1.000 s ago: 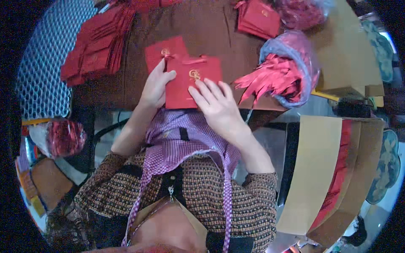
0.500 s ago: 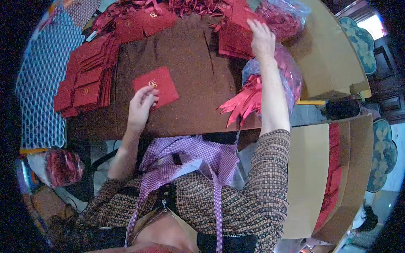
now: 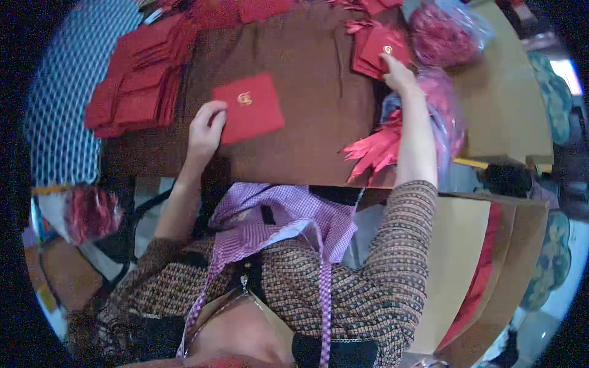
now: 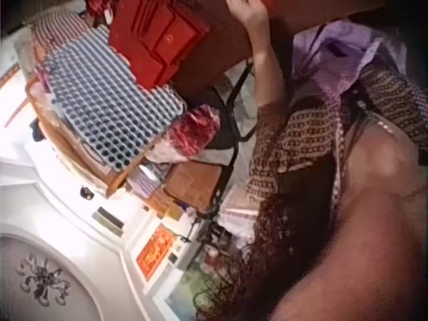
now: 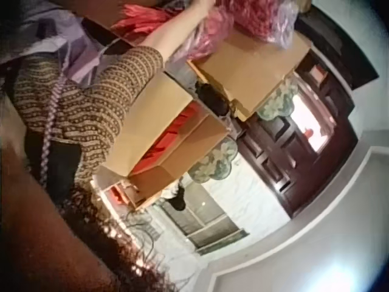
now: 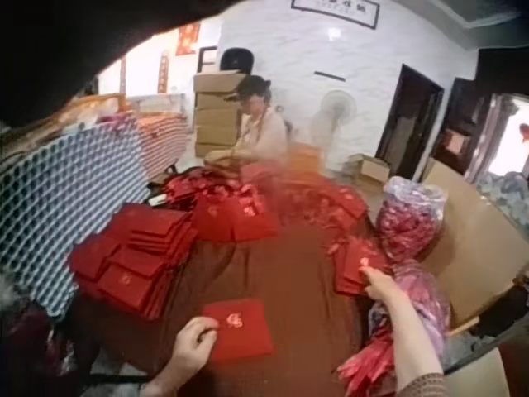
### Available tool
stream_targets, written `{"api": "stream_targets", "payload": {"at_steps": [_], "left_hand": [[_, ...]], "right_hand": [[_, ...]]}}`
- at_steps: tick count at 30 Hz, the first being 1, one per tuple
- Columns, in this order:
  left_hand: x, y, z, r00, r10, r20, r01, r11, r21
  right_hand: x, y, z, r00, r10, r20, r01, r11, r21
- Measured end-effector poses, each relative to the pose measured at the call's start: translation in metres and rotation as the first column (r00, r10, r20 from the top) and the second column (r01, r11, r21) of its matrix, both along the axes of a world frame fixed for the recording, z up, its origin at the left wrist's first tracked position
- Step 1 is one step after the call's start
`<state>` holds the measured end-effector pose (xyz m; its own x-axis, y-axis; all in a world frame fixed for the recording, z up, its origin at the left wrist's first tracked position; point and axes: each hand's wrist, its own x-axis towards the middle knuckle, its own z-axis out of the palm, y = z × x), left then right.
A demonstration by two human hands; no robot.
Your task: Stuffing items into red envelopes and tying ribbons to secure them.
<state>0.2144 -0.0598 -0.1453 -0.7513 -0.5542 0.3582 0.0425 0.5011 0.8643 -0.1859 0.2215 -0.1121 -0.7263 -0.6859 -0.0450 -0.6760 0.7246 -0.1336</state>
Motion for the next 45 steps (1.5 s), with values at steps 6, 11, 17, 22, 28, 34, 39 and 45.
{"api": "stream_targets", "payload": {"at_steps": [6,11,17,22,28,34,39,45], "left_hand": [[-0.036,-0.034,-0.006,0.995,0.098,-0.018,-0.096,0.897,-0.432],[-0.063,-0.030,-0.011,0.945,0.129,0.299,0.087,0.785,-0.613],[-0.065,-0.030,-0.005,0.840,0.208,0.501,0.212,0.725,-0.656],[-0.071,-0.032,-0.011,0.894,0.228,0.386,0.158,0.645,-0.748],[-0.077,-0.023,0.009,0.876,0.079,0.475,0.184,0.857,-0.481],[-0.054,0.008,0.032,0.866,-0.282,0.414,0.243,0.959,0.146],[-0.049,0.024,0.020,0.861,-0.362,0.357,0.251,0.913,0.321],[-0.044,0.058,0.020,0.836,-0.284,0.470,0.322,0.947,-0.001]], "right_hand": [[-0.006,0.007,0.006,0.977,0.031,-0.212,-0.021,0.999,0.050],[0.023,0.013,0.040,0.937,0.025,-0.349,-0.044,0.998,-0.045],[0.130,0.029,0.051,0.991,0.128,-0.044,-0.134,0.885,-0.446],[0.205,0.039,0.017,0.954,0.295,-0.057,-0.298,0.903,-0.310],[0.234,0.055,-0.016,0.957,0.242,-0.161,-0.277,0.927,-0.251],[0.244,0.048,-0.019,0.964,0.225,-0.142,-0.261,0.903,-0.341],[0.272,0.018,-0.003,0.996,0.070,0.054,-0.014,0.722,-0.692],[0.298,-0.011,0.005,0.994,0.099,-0.042,-0.099,0.688,-0.719]]}}
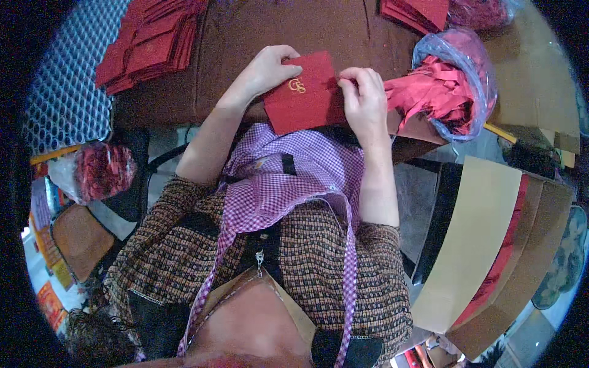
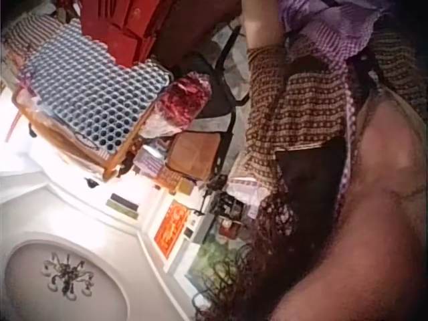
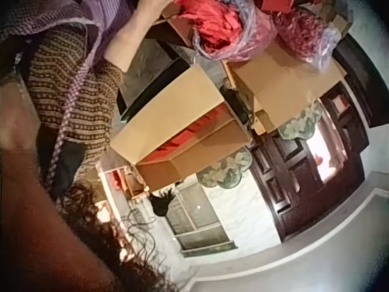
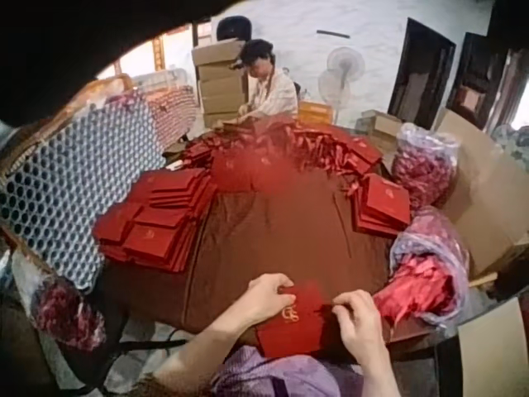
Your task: Stuffing items into red envelopes and tying ribbons to secure them.
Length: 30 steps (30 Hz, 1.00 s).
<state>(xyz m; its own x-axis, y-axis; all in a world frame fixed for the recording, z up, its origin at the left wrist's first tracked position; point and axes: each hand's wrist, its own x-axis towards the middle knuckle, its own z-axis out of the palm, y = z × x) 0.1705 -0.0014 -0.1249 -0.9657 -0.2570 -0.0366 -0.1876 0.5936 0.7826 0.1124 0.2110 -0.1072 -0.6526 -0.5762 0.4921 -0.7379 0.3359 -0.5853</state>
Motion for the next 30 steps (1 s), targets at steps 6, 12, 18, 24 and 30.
{"api": "stream_targets", "payload": {"at_steps": [6,12,18,24,30], "left_hand": [[0.005,0.015,-0.019,1.000,-0.020,0.011,0.020,0.999,0.039],[0.012,0.024,-0.010,1.000,-0.009,0.021,0.007,0.997,0.072],[0.013,0.027,-0.002,1.000,-0.024,-0.004,0.024,0.995,0.092],[0.013,0.028,-0.003,0.999,-0.026,-0.021,0.028,0.997,0.073],[0.014,0.029,-0.001,0.997,-0.054,-0.059,0.057,0.996,0.063]], "right_hand": [[0.018,-0.014,-0.017,0.986,-0.126,-0.112,0.137,0.986,0.099],[0.022,-0.017,-0.026,0.973,-0.165,-0.158,0.200,0.950,0.239],[0.021,-0.019,-0.027,0.974,-0.174,-0.144,0.209,0.937,0.279],[0.021,-0.021,-0.025,0.972,-0.177,-0.153,0.214,0.937,0.276],[0.024,-0.024,-0.019,0.967,-0.185,-0.173,0.232,0.919,0.318]]}}
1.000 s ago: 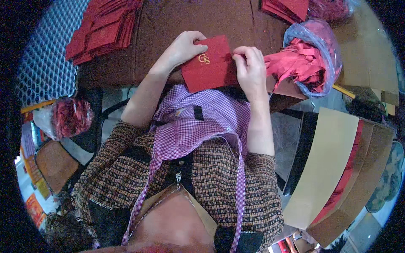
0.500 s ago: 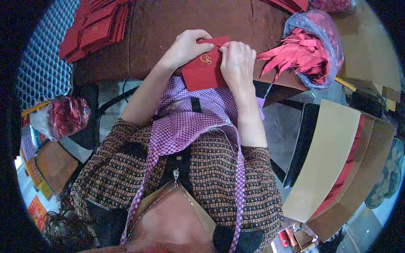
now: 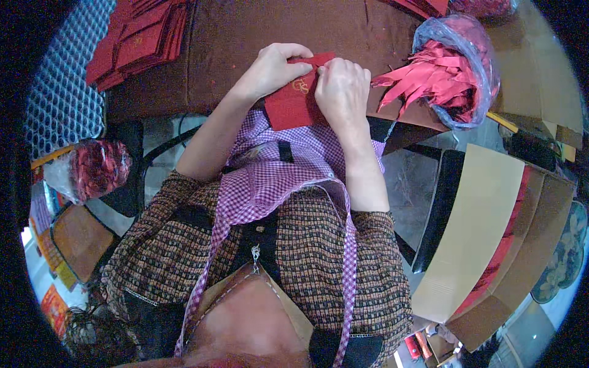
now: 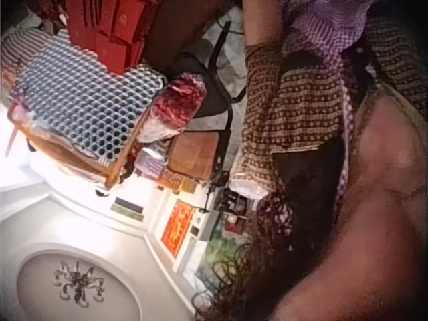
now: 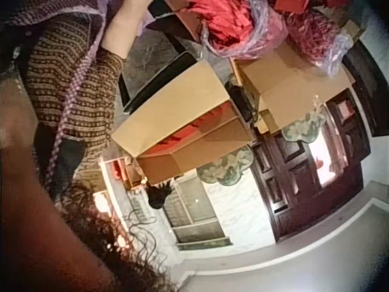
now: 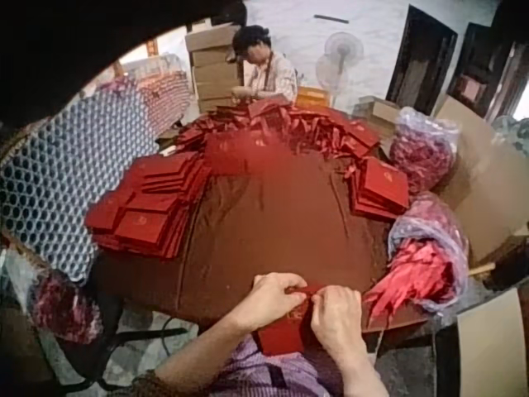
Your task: Stuffing items into red envelopes and tying ribbons to secure them.
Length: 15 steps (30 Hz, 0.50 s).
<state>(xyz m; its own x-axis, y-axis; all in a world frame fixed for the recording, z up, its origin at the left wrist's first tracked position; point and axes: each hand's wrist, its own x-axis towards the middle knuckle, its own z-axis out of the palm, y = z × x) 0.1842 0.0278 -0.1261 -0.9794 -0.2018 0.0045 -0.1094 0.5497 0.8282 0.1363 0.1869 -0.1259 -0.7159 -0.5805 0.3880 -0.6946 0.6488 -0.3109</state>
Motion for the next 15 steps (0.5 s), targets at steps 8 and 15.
{"api": "stream_targets", "payload": {"at_steps": [8,15], "left_hand": [[-0.0012,0.0023,-0.0048,0.997,0.011,-0.083,-0.014,0.999,-0.036],[-0.0022,0.0002,-0.0069,0.995,-0.022,-0.100,0.024,1.000,0.012]], "right_hand": [[-0.0012,-0.0070,-0.0031,0.996,0.025,-0.080,-0.027,0.999,-0.032],[-0.0007,-0.0104,-0.0005,0.984,-0.049,0.172,0.075,0.986,-0.147]]}}
